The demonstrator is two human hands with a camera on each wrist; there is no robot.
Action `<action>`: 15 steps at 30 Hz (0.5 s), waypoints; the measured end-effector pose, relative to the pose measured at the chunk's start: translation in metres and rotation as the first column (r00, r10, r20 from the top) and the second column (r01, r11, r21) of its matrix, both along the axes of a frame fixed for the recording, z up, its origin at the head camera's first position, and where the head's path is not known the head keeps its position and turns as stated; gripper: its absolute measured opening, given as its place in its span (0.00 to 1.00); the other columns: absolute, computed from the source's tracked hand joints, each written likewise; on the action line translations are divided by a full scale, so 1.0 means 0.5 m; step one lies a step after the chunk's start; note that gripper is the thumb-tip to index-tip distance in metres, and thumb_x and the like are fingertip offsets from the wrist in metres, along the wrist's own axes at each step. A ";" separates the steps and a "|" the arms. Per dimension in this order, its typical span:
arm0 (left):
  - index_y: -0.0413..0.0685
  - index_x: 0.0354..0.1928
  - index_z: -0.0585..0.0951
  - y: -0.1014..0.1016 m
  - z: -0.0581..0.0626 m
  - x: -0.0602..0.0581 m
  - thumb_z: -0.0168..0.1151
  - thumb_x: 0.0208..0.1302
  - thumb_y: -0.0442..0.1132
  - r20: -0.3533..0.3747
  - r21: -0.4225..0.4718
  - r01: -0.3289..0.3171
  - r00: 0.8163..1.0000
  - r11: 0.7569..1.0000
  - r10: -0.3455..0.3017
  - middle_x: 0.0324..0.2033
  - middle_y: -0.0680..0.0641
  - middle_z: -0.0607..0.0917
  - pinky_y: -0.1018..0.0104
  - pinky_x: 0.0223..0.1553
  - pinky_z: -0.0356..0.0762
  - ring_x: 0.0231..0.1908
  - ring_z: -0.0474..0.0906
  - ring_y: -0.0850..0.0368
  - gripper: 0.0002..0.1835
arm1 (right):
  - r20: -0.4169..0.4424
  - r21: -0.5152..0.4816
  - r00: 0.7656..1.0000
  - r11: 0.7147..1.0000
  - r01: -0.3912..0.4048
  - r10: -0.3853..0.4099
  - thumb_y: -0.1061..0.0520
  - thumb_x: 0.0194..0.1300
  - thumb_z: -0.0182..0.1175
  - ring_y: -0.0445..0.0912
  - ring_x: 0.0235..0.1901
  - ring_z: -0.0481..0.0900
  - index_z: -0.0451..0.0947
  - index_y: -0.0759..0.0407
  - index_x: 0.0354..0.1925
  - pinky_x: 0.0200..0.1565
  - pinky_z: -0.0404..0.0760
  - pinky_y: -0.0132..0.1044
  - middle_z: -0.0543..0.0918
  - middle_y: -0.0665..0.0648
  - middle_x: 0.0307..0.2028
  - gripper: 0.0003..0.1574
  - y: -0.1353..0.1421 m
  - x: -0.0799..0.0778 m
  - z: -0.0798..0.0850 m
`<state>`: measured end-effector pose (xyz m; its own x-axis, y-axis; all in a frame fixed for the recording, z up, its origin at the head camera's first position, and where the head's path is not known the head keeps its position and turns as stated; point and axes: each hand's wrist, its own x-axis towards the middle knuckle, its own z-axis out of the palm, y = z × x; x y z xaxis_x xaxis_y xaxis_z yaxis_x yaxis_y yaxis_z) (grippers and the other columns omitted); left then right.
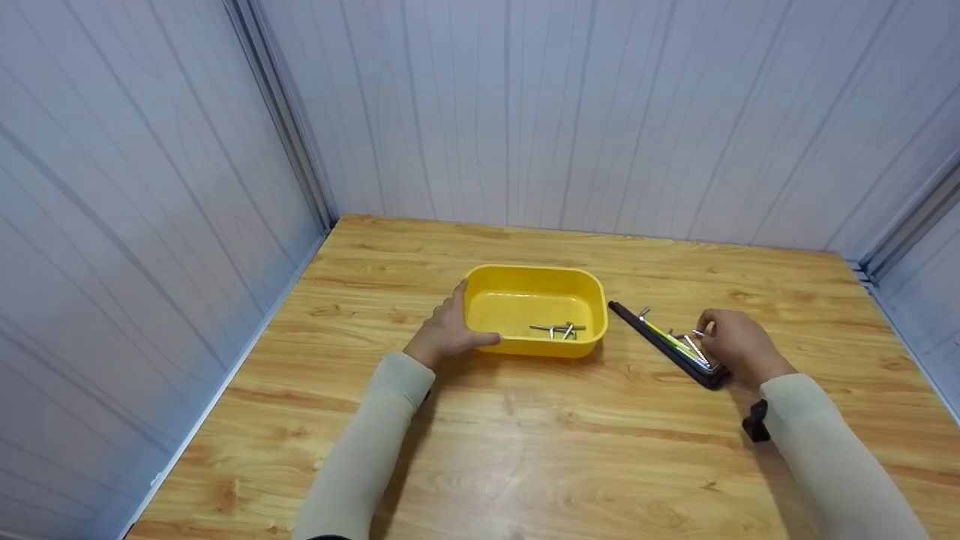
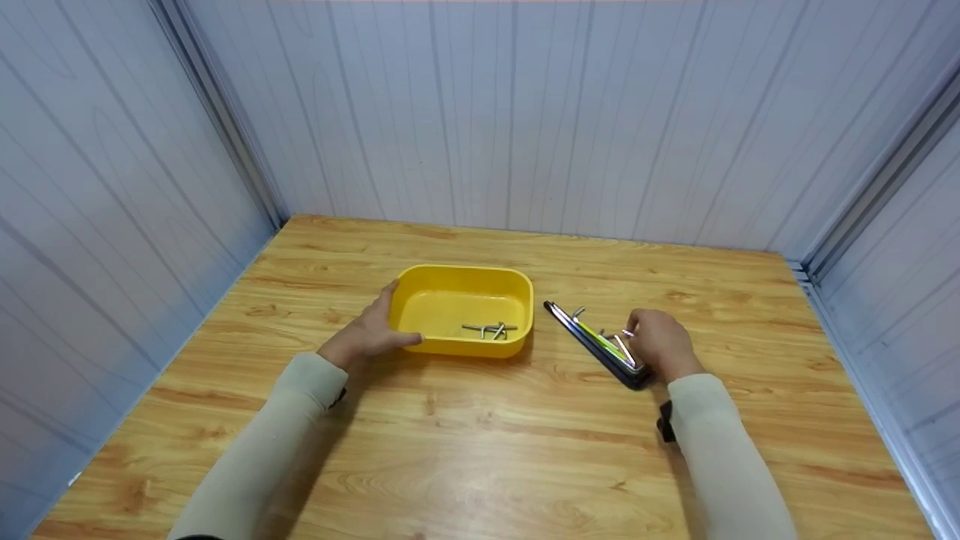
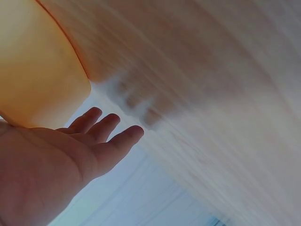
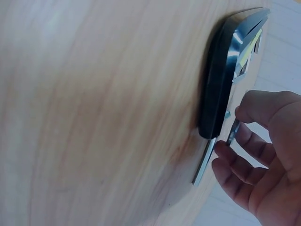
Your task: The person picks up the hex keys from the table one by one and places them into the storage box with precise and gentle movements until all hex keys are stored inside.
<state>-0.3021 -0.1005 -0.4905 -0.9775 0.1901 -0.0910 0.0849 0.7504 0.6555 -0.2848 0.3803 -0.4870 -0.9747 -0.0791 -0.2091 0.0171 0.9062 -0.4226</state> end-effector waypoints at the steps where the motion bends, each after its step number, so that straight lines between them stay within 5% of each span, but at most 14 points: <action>1: 0.58 0.76 0.40 -0.001 0.000 0.000 0.70 0.39 0.69 -0.001 -0.005 0.004 1.000 1.000 -0.004 0.67 0.44 0.66 0.48 0.60 0.66 0.60 0.65 0.46 0.68 | 0.001 -0.014 1.000 1.000 0.004 -0.004 0.63 0.60 0.49 0.47 0.23 0.74 0.74 0.60 0.45 0.23 0.72 0.39 0.76 0.58 0.29 0.14 -0.001 0.000 0.000; 15: 0.57 0.77 0.41 -0.009 0.006 0.006 0.69 0.38 0.69 0.000 -0.025 0.017 1.000 1.000 -0.017 0.69 0.46 0.65 0.48 0.59 0.66 0.60 0.65 0.47 0.68 | -0.073 -0.095 0.997 0.996 0.005 -0.011 0.56 0.68 0.54 0.46 0.21 0.70 0.74 0.60 0.48 0.21 0.70 0.39 0.73 0.59 0.30 0.12 -0.036 0.000 0.009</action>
<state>-0.2992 -0.1048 -0.4875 -0.9742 0.2044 -0.0960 0.0978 0.7648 0.6368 -0.2850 0.3622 -0.4826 -0.9878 -0.0872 -0.1291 -0.0100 0.8621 -0.5066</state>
